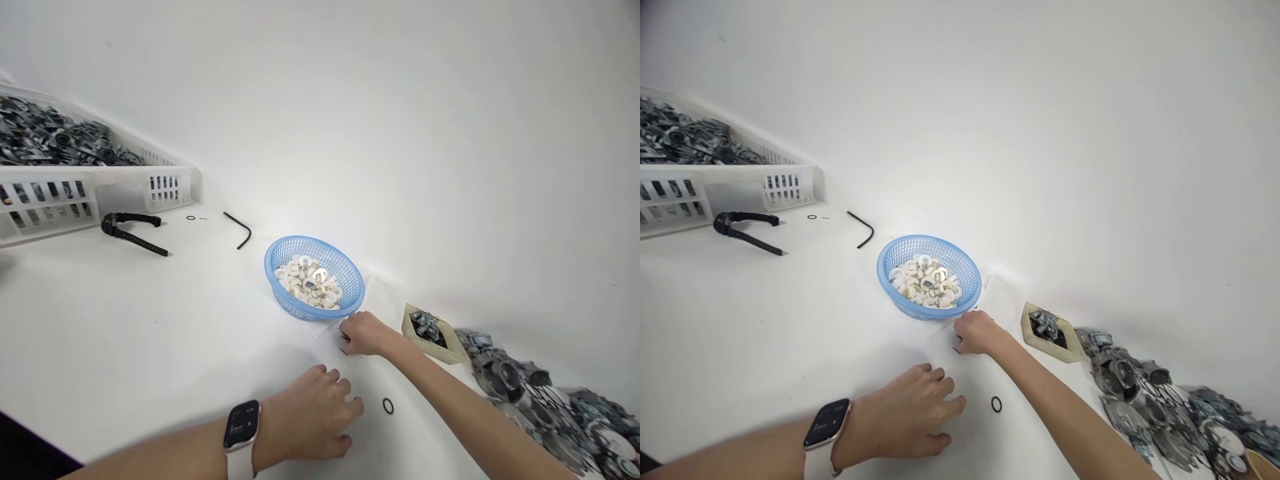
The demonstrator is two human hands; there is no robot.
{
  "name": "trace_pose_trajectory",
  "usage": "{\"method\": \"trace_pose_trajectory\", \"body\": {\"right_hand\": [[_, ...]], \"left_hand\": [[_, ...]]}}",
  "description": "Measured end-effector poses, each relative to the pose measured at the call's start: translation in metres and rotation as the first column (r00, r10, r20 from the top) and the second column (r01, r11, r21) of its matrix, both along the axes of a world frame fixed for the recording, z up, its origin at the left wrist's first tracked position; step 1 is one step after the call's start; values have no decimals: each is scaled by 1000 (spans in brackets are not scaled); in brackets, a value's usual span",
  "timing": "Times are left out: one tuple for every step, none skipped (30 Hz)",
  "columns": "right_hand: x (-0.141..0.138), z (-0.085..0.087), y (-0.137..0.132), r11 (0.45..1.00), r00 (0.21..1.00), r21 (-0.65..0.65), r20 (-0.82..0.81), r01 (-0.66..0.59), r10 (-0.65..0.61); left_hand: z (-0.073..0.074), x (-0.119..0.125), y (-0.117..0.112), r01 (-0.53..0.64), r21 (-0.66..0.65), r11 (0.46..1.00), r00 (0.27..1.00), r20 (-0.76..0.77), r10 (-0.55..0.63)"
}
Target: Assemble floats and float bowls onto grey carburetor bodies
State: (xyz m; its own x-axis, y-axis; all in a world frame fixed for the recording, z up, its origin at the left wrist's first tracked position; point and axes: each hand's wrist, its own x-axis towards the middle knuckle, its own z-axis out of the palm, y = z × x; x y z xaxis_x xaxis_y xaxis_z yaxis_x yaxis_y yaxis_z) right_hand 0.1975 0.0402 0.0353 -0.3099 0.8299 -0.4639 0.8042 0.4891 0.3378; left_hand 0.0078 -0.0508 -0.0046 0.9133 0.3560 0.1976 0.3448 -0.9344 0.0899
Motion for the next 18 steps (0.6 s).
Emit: {"method": "trace_pose_trajectory", "body": {"right_hand": [[0, 1, -1, 1000, 1000, -9, 1, -4, 4], [1, 2, -1, 1000, 1000, -18, 2, -7, 7], [2, 3, -2, 1000, 1000, -23, 3, -6, 6], [5, 6, -2, 1000, 1000, -21, 3, -1, 1], [9, 10, -2, 1000, 1000, -15, 5, 8, -8], [14, 15, -2, 1000, 1000, -5, 7, 20, -20], [20, 21, -1, 999, 999, 11, 10, 37, -37], [27, 28, 1, 998, 998, 33, 15, 56, -57], [34, 35, 2, 995, 997, 64, 20, 78, -79], [40, 43, 3, 990, 994, 99, 26, 99, -102], [46, 50, 3, 984, 992, 136, 31, 116, -122], [50, 55, 3, 978, 990, 167, 36, 128, -136], [53, 58, 1, 973, 989, 190, 39, 130, -140], [53, 59, -2, 972, 990, 199, 41, 123, -134], [52, 57, -6, 975, 992, 195, 42, 107, -117], [48, 53, -10, 980, 995, 180, 42, 84, -93], [43, 47, -15, 985, 997, 160, 42, 59, -66], [36, 40, -19, 990, 998, 138, 44, 34, -40]], "left_hand": [[-1, 0, 0, 1, -1, 1000, 1000, 2, -1], [-1, 0, 0, 0, -1, 1000, 1000, 5, 0], [-1, 0, 0, 1, -2, 1000, 1000, 8, -1], [-2, -1, 0, 1, -2, 1000, 1000, 10, -1], [-2, -1, 0, 3, -2, 1000, 1000, 10, -3], [-2, -1, 1, 5, -1, 1000, 1000, 9, -5], [-1, -1, 1, 8, -1, 1000, 1000, 6, -8], [-1, -1, 1, 11, -2, 1000, 1000, 3, -11], [-1, -1, 1, 14, -3, 1000, 1000, 2, -14], [-1, -1, 1, 14, -4, 1000, 1000, 2, -14], [-1, -1, 1, 12, -6, 1000, 1000, 1, -12], [-1, -1, 1, 9, -8, 1000, 1000, 0, -9], [-1, -1, 1, 7, -10, 1000, 1000, 1, -7], [-1, -1, 1, 5, -10, 1000, 1000, 2, -5], [-2, -1, 1, 5, -9, 1000, 1000, 4, -5], [-2, -1, 1, 6, -5, 1000, 1000, 7, -6], [-3, -1, 1, 5, 0, 1000, 1000, 12, -5], [-3, -1, 0, 5, 6, 1000, 1000, 15, -5]]}}
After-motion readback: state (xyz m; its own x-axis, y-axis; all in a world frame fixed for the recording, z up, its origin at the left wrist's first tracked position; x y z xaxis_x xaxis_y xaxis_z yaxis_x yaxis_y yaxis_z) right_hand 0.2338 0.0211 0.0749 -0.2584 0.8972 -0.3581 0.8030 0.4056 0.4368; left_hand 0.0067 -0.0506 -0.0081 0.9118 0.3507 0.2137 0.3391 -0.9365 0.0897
